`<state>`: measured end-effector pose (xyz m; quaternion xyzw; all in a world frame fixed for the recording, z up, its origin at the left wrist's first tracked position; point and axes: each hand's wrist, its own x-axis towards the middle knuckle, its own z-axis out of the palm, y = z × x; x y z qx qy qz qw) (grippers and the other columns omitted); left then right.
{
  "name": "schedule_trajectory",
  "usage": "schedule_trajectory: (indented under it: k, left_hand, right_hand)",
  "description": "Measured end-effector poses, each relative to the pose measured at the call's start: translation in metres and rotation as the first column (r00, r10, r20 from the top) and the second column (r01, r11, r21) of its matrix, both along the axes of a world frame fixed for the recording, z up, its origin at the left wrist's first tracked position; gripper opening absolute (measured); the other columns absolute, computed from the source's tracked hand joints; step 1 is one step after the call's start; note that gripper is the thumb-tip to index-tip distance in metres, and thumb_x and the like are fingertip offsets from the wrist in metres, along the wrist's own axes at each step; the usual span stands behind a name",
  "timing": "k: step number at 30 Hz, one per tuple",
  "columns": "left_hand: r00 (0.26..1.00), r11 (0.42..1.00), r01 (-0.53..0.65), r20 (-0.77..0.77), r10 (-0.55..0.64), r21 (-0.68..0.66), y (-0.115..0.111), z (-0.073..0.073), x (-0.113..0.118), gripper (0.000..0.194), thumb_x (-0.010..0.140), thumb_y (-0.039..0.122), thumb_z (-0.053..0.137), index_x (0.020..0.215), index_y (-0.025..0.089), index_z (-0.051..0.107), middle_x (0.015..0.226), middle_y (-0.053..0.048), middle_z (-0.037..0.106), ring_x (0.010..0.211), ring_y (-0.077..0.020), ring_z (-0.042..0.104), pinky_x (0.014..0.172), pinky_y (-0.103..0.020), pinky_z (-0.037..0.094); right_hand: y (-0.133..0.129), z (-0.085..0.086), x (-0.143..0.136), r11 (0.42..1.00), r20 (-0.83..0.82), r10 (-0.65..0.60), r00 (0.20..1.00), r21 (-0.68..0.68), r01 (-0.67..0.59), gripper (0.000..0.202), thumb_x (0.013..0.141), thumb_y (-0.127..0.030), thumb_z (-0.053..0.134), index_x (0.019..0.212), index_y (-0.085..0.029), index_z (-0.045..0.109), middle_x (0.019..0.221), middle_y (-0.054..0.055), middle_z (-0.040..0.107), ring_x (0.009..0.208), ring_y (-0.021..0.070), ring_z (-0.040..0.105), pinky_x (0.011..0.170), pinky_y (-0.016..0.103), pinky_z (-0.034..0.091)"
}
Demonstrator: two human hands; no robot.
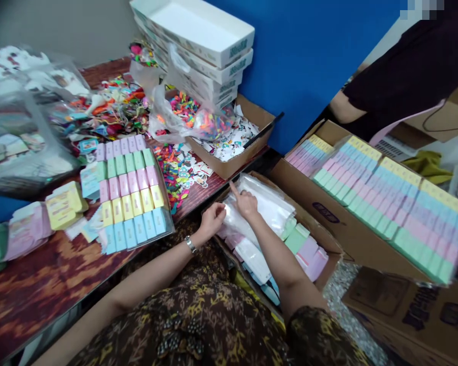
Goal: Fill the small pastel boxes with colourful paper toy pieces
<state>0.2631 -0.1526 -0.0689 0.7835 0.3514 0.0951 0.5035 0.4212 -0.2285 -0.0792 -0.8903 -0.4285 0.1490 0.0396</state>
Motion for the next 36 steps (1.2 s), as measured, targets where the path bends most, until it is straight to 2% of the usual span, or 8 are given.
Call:
schedule_trajectory:
  k: [5,10,12,15,19,27,31,36]
  left_hand:
    - [0.999,0.994,-0.003,0.041,0.008,-0.105,-0.002,-0.001,-0.034,0.012,0.084,0.020,0.059,0.093,0.018,0.067,0.082,-0.002,0.071,0.074,-0.0146,0.065,0.072,-0.025,0.051]
    - [0.994,0.981,-0.034,0.095,0.053,-0.190,-0.001,0.001,-0.051,0.015,0.084,0.023,0.059,0.096,0.018,0.067,0.088,-0.003,0.072,0.080,-0.0153,0.066,0.074,-0.025,0.051]
    - [0.990,0.977,-0.037,0.125,0.064,-0.210,0.000,0.006,-0.054,0.015,0.085,0.025,0.059,0.095,0.017,0.067,0.088,-0.004,0.071,0.080,-0.0155,0.065,0.075,-0.025,0.051]
    - [0.981,0.973,-0.014,0.188,0.058,-0.230,-0.001,0.022,-0.051,0.018,0.086,0.030,0.059,0.094,0.015,0.066,0.087,-0.006,0.070,0.079,-0.0164,0.065,0.075,-0.027,0.051]
    - [0.940,0.968,0.063,0.340,0.024,-0.242,0.004,0.065,-0.033,0.041,0.088,0.041,0.061,0.121,0.017,0.057,0.119,-0.011,0.065,0.100,-0.0201,0.065,0.086,-0.031,0.053]
    - [0.579,0.945,0.143,0.749,-0.321,0.295,0.060,0.201,-0.005,0.098,0.068,0.032,0.084,0.149,0.022,0.030,0.155,-0.012,0.034,0.147,-0.0312,0.027,0.121,-0.044,0.025]
    - [0.495,0.972,0.141,0.837,-0.232,0.187,0.092,0.240,-0.015,0.072,0.078,0.030,0.076,0.141,0.020,0.042,0.113,-0.006,0.064,0.108,-0.0216,0.064,0.097,-0.037,0.051]
    - [0.496,0.983,-0.166,0.855,0.150,-0.077,0.143,0.254,-0.045,0.016,0.084,0.026,0.069,0.096,0.017,0.064,0.078,0.000,0.063,0.064,-0.0087,0.059,0.060,-0.020,0.051]
  right_hand:
    - [0.003,0.000,0.004,0.993,0.029,0.083,0.996,-0.082,-0.081,0.035,0.093,-0.020,0.051,0.127,-0.022,0.060,0.104,0.014,0.070,0.094,0.0224,0.064,0.080,0.033,0.046]
    - [-0.019,0.039,0.045,0.996,0.118,0.012,0.993,0.091,-0.023,0.026,0.097,-0.032,0.046,0.107,-0.017,0.066,0.115,0.015,0.067,0.102,0.0235,0.062,0.081,0.033,0.047]
    - [-0.031,0.063,0.067,0.872,0.116,-0.133,0.984,0.486,0.060,0.022,0.093,-0.033,0.052,0.098,-0.017,0.067,0.107,0.012,0.070,0.094,0.0211,0.065,0.081,0.032,0.048]
    - [-0.047,0.105,0.088,0.557,-0.067,-0.152,0.986,0.818,0.142,0.022,0.090,-0.038,0.058,0.092,-0.018,0.065,0.099,0.011,0.073,0.082,0.0178,0.066,0.077,0.031,0.050]
    - [-0.047,0.163,0.078,0.402,-0.231,0.092,0.969,0.899,0.176,0.019,0.088,-0.041,0.066,0.088,-0.021,0.063,0.098,0.012,0.075,0.076,0.0136,0.066,0.067,0.025,0.050]
    - [0.021,0.277,-0.014,0.420,-0.192,0.530,0.826,0.905,-0.059,0.030,0.086,-0.048,0.069,0.089,-0.018,0.064,0.091,0.006,0.074,0.076,0.0118,0.065,0.069,0.026,0.052]
    - [0.061,0.310,-0.051,0.371,-0.094,0.580,0.809,0.915,-0.160,0.032,0.083,-0.044,0.072,0.102,-0.019,0.065,0.101,0.003,0.070,0.081,0.0129,0.066,0.073,0.028,0.055]
    - [0.071,0.331,-0.110,0.194,0.257,0.367,0.894,0.919,-0.343,0.046,0.094,-0.044,0.056,0.137,-0.031,0.049,0.124,0.007,0.062,0.094,0.0190,0.067,0.083,0.038,0.056]
